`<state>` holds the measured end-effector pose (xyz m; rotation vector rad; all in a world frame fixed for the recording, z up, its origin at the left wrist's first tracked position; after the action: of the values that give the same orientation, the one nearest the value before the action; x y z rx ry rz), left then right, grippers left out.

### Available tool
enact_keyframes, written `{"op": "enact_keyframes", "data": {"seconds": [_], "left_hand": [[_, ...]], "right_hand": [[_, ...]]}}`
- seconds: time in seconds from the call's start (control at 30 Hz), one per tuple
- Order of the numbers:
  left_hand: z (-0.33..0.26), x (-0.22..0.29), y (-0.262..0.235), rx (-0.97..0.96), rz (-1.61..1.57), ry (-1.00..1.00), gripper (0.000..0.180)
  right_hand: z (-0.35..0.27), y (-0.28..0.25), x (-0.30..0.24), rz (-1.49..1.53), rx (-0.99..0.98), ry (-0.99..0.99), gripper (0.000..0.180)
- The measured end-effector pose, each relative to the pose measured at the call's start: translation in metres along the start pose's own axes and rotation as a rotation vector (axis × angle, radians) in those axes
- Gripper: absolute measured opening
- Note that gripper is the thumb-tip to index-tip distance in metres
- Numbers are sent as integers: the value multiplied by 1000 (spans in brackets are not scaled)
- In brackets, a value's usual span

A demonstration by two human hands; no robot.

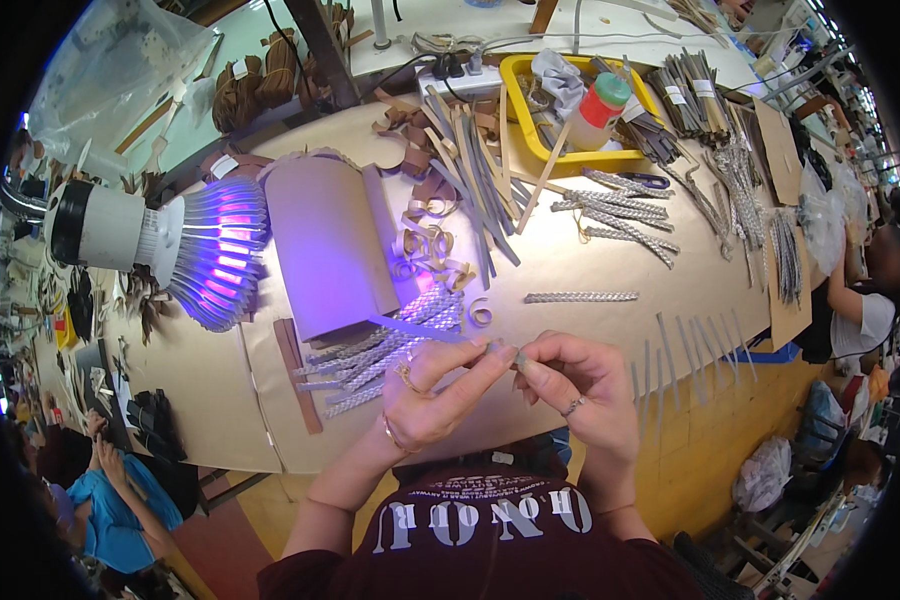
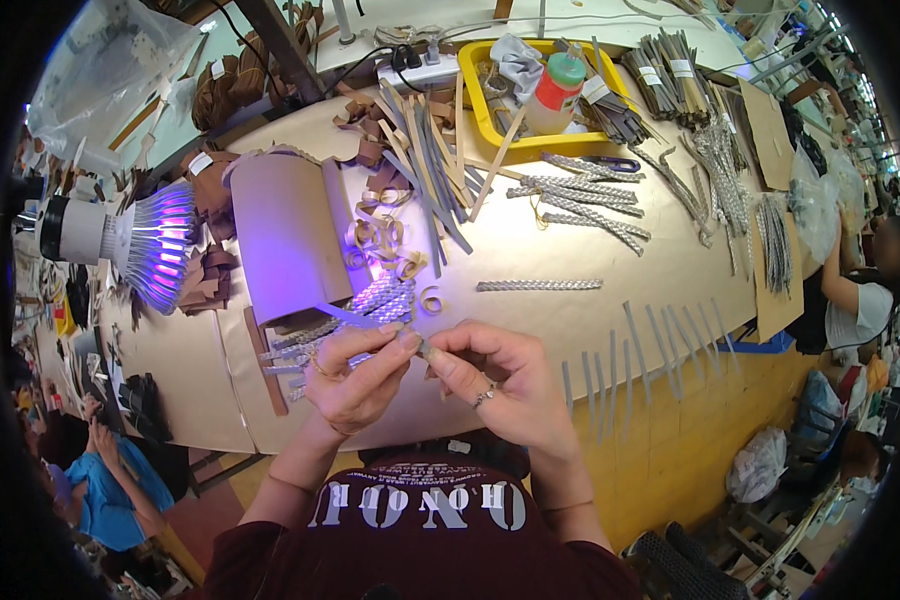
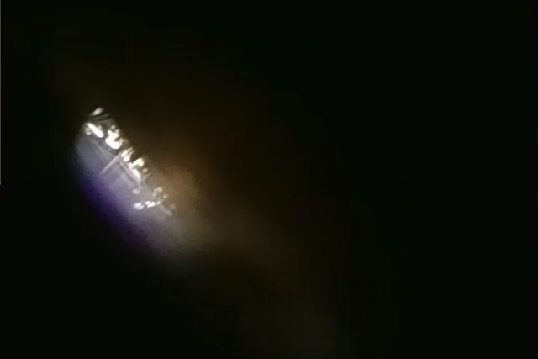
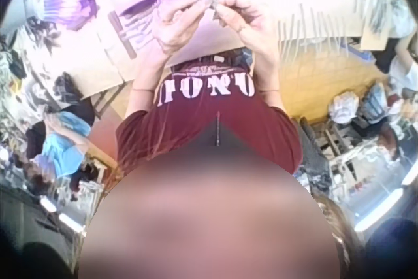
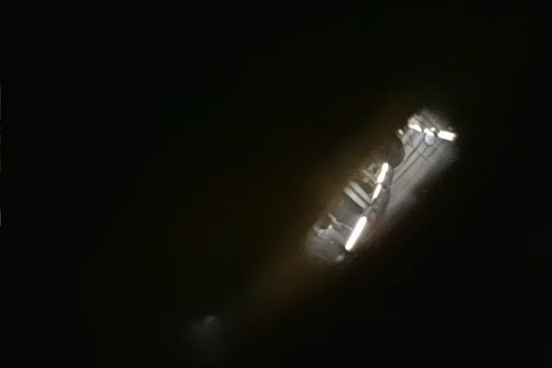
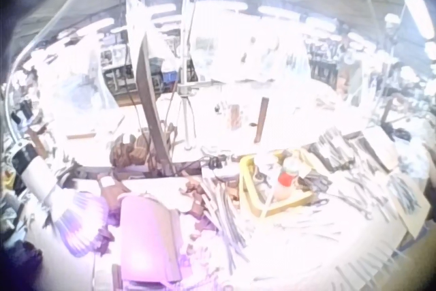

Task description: The person repeatedly picks up small braided cords and flat strips from a workbench, aligns them, and places them back down. The person handles the items one at a time, occasionally adjusting their position on the table.

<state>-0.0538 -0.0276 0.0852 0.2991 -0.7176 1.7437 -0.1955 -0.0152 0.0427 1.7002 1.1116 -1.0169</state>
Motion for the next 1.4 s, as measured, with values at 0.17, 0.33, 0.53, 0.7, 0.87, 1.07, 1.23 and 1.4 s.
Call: {"op": "enact_keyframes", "data": {"seconds": [0.17,0.33,0.53,0.7,0.87,1.07,1.23,1.4], "left_hand": [[-5,0,0,-11,14,21,46],[-6,1,7,14,-70,3,44],[-6,5,5,-12,30,80,42],[-6,3,6,-42,49,105,40],[-6,3,7,-29,68,135,39],[-6,1,8,-39,112,120,39],[-2,-4,9,8,47,40,33],[1,-11,11,-54,-93,-121,27]], "right_hand": [[-4,3,-6,19,5,-11,13],[-1,1,-7,-117,35,-87,11],[-2,1,-11,-224,77,-141,10],[-1,4,-19,-298,76,-233,10],[-1,5,-21,-323,76,-271,9],[-1,4,-18,-313,78,-246,9],[1,4,-16,-319,66,-244,9],[2,6,-16,-334,58,-266,8]]}}
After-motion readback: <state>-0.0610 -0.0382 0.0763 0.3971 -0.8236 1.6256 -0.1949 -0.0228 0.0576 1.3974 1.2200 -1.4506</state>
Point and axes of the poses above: each hand's wrist, its own z-axis towards the middle knuckle, its own y-axis out of the palm, x = y × z, the point moved 10 cm from there along z, towards the middle knuckle, and after that the axes turned 14 degrees about x, right-handed, at the moved point
